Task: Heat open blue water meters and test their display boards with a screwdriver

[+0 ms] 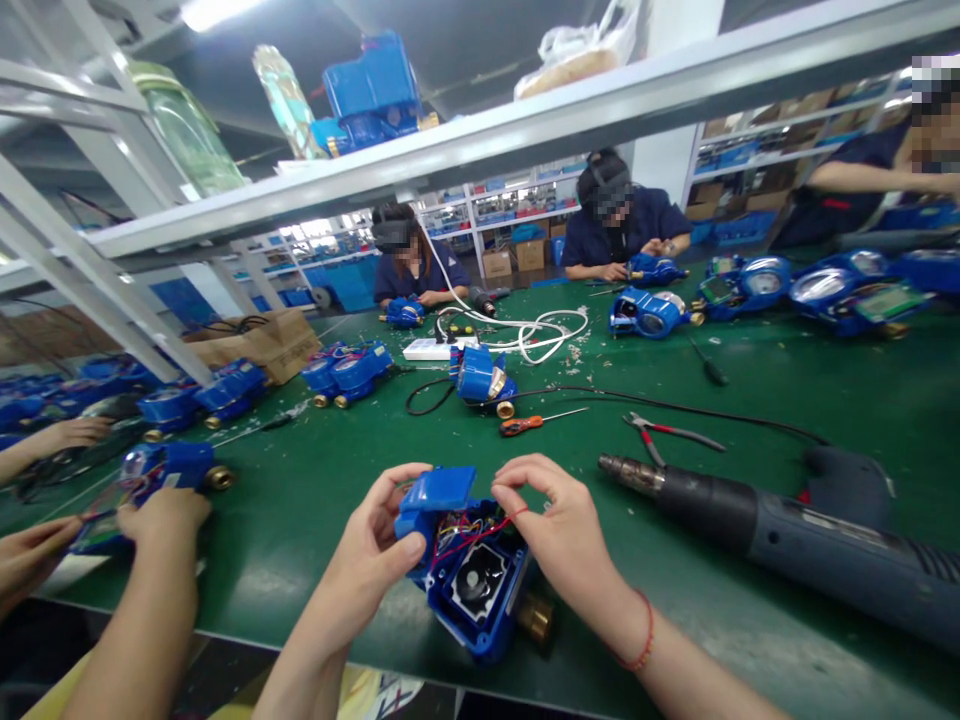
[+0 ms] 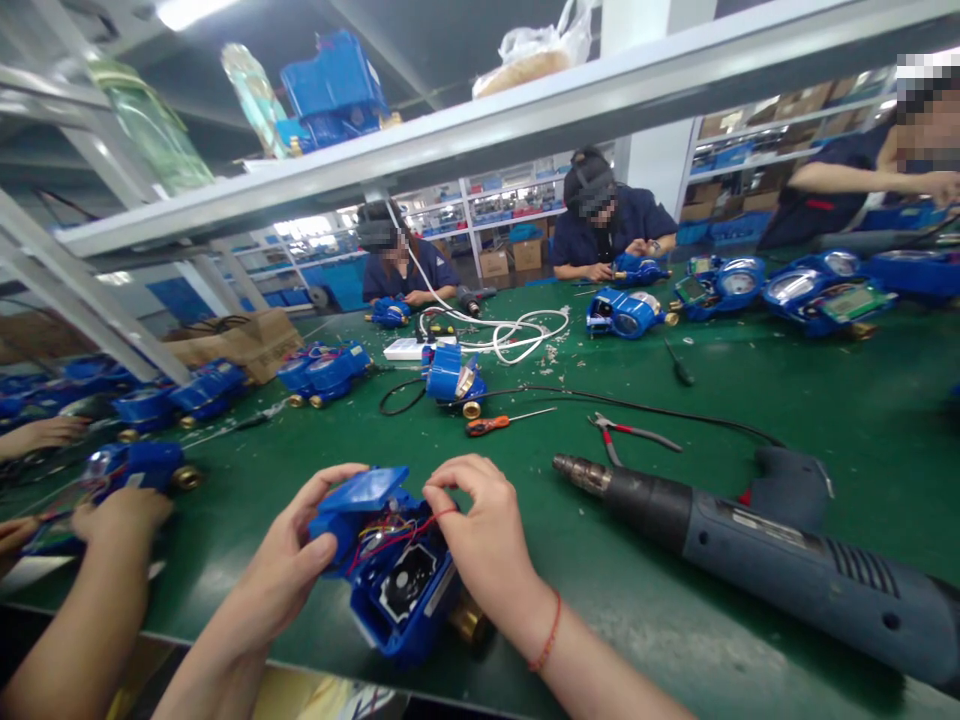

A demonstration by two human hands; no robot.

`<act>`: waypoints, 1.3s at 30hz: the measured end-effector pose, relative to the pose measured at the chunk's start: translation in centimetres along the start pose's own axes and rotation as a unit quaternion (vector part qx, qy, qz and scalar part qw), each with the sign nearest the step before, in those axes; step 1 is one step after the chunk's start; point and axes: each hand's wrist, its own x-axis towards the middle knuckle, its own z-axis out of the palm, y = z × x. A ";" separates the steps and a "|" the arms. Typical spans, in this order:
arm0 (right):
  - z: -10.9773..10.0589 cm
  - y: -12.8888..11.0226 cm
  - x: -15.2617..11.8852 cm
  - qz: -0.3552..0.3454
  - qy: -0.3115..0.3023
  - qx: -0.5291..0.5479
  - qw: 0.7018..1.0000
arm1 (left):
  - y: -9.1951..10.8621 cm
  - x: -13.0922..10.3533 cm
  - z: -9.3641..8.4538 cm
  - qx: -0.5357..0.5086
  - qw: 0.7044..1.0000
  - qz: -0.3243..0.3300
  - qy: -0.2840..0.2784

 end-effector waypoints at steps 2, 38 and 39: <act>-0.6 -0.2 0.6 0.011 -0.045 -0.011 0.999 | 0.3 0.2 0.2 0.001 1.000 -0.001 0.005; -4.1 -0.7 0.8 0.040 -0.161 -0.027 0.986 | 0.6 1.1 0.1 0.012 0.999 -0.026 -0.015; -4.1 -0.5 0.8 0.035 -0.154 -0.018 0.987 | 0.5 1.1 0.0 0.011 0.999 -0.026 -0.014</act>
